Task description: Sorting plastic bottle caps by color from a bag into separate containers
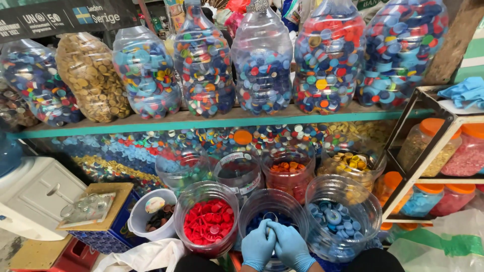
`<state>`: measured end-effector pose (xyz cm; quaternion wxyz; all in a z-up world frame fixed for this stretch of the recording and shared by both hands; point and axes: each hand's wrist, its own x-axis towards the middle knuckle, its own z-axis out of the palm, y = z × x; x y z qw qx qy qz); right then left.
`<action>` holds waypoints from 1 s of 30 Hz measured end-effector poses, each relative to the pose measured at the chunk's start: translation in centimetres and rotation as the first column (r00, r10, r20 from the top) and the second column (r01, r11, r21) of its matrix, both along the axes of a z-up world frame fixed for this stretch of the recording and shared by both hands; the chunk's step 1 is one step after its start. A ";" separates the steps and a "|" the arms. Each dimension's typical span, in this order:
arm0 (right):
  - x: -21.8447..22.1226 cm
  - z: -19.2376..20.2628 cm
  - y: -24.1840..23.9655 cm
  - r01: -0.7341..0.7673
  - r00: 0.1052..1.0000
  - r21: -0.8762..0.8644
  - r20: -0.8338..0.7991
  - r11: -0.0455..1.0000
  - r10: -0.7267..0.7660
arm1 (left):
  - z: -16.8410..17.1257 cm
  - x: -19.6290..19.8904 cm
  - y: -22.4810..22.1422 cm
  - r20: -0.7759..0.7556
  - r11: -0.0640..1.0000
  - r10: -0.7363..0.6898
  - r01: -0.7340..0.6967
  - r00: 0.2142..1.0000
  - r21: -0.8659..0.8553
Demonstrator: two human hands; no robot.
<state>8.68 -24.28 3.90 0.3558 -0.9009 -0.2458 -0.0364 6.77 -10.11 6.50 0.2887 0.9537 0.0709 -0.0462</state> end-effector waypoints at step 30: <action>-1.7 0.6 -0.9 0.036 0.999 -0.021 -0.040 0.999 -0.037 | -1.3 -0.9 -0.7 0.082 0.997 -0.064 0.060 0.995 0.052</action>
